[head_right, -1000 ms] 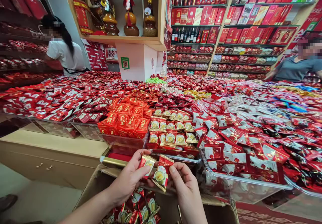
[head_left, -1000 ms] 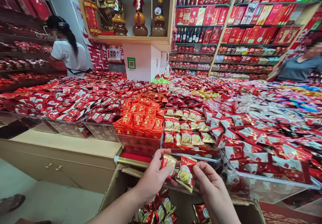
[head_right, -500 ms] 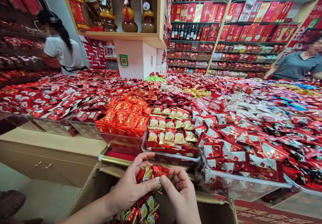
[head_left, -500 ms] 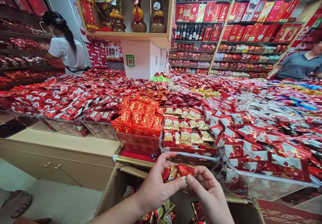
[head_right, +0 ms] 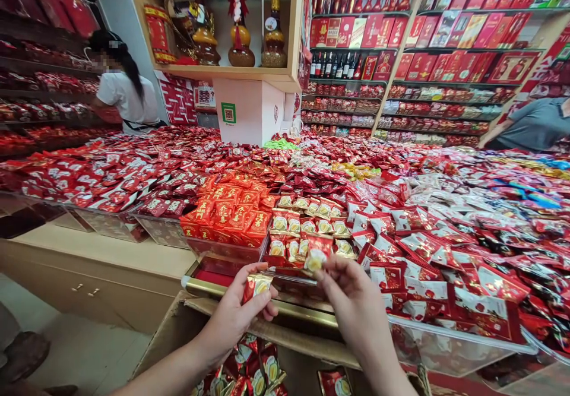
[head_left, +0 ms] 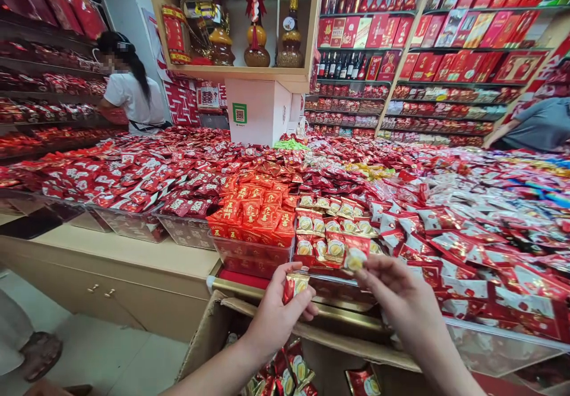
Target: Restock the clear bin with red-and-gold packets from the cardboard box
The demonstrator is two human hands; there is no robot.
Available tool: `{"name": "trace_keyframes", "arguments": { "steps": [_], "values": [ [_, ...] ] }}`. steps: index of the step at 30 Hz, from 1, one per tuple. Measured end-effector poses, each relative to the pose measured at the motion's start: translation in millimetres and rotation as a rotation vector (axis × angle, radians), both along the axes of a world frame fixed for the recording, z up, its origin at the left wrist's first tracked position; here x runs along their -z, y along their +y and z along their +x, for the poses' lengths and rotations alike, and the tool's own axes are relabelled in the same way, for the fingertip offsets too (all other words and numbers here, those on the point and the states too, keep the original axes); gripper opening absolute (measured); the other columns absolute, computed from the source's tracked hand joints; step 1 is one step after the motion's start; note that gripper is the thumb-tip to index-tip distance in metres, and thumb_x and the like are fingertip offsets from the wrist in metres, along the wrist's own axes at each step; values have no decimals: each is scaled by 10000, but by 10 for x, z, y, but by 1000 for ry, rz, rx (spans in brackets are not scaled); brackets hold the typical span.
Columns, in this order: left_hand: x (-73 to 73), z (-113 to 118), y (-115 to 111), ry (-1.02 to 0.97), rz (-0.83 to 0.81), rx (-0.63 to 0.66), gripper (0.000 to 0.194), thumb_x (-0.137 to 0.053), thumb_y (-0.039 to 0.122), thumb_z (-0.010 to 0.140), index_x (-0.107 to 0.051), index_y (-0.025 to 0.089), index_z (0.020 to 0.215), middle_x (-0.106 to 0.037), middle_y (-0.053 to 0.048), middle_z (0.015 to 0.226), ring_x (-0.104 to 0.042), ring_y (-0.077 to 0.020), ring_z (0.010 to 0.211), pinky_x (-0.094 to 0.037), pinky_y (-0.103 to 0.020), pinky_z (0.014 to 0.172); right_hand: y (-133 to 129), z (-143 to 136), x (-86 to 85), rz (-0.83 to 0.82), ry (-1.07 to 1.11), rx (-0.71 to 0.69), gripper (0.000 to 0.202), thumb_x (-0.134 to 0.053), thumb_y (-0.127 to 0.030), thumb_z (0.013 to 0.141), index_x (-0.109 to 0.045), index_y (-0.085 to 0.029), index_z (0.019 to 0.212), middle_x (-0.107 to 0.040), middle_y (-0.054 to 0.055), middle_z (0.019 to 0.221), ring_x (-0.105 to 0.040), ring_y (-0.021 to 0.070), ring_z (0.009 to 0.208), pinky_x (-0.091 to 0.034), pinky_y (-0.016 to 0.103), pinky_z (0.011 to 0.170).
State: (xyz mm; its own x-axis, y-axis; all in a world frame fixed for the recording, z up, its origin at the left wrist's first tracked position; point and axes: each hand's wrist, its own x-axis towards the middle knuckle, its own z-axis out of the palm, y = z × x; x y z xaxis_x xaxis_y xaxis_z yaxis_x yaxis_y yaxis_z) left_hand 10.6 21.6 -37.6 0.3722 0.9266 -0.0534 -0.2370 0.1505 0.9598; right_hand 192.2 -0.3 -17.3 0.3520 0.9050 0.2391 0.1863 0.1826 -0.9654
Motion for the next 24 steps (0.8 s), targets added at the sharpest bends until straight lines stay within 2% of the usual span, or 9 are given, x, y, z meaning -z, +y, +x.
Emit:
{"name": "trace_keyframes", "arguments": {
  "steps": [2,4,6,9,12,17,20,22,24],
  "values": [
    [12,5,5,-12,-7,10,384,-555,234,766,-359,195,1095,-552,13,758,-570,-105,609,-447,-247,590,254,31,-135,-46,-166,-16,222,-626,-340,659,-551,-190,804,-630,37,676,-596,178,620,-459,262,528],
    [22,8,-1,-6,7,17,379,-561,232,760,-373,196,1088,-555,10,774,-572,-102,609,-453,-249,597,494,-8,-190,-99,-340,-2,166,-589,-307,678,-555,-189,790,-631,31,626,-598,179,590,-444,265,522],
    [26,5,-14,2,13,19,378,-562,228,756,-384,200,1088,-558,8,790,-575,-100,609,-457,-247,601,671,-80,-179,-154,-451,0,119,-568,-274,683,-560,-185,761,-633,25,581,-604,176,561,-439,263,522],
    [21,-3,-31,12,13,24,392,-567,229,747,-394,199,1097,-565,5,799,-584,-101,611,-456,-238,596,782,-173,-122,-221,-521,-26,73,-552,-249,683,-567,-180,700,-637,26,540,-603,174,504,-424,259,492],
    [13,-5,-37,20,10,43,393,-571,232,737,-403,193,1090,-566,5,799,-582,-102,610,-454,-237,593,773,-212,-88,-229,-622,-20,71,-549,-235,675,-575,-185,631,-625,31,521,-571,173,460,-386,268,473],
    [18,-2,-33,26,6,59,389,-577,240,731,-411,184,1078,-566,2,774,-575,-111,607,-443,-250,592,749,-211,-95,-161,-831,31,117,-554,-227,661,-585,-190,555,-623,70,616,-552,211,603,-348,305,564],
    [24,-26,-27,-36,-12,55,366,-532,247,759,-404,174,1093,-579,-22,797,-585,-127,638,-441,-271,620,677,-211,-116,-96,-890,49,146,-517,-242,708,-601,-187,602,-626,82,697,-551,214,653,-357,312,599],
    [21,-48,-23,-120,-75,75,350,-475,258,785,-388,178,1115,-595,-38,823,-599,-142,671,-441,-287,651,559,-233,-121,-32,-848,38,170,-504,-289,739,-607,-192,644,-625,77,712,-557,218,675,-373,319,621],
    [11,-58,-20,-210,-138,101,348,-417,279,803,-367,187,1135,-610,-42,825,-610,-151,679,-443,-297,663,398,-282,-105,-22,-684,-57,200,-504,-357,756,-616,-200,702,-630,64,701,-568,217,669,-394,318,620]
  ]
}}
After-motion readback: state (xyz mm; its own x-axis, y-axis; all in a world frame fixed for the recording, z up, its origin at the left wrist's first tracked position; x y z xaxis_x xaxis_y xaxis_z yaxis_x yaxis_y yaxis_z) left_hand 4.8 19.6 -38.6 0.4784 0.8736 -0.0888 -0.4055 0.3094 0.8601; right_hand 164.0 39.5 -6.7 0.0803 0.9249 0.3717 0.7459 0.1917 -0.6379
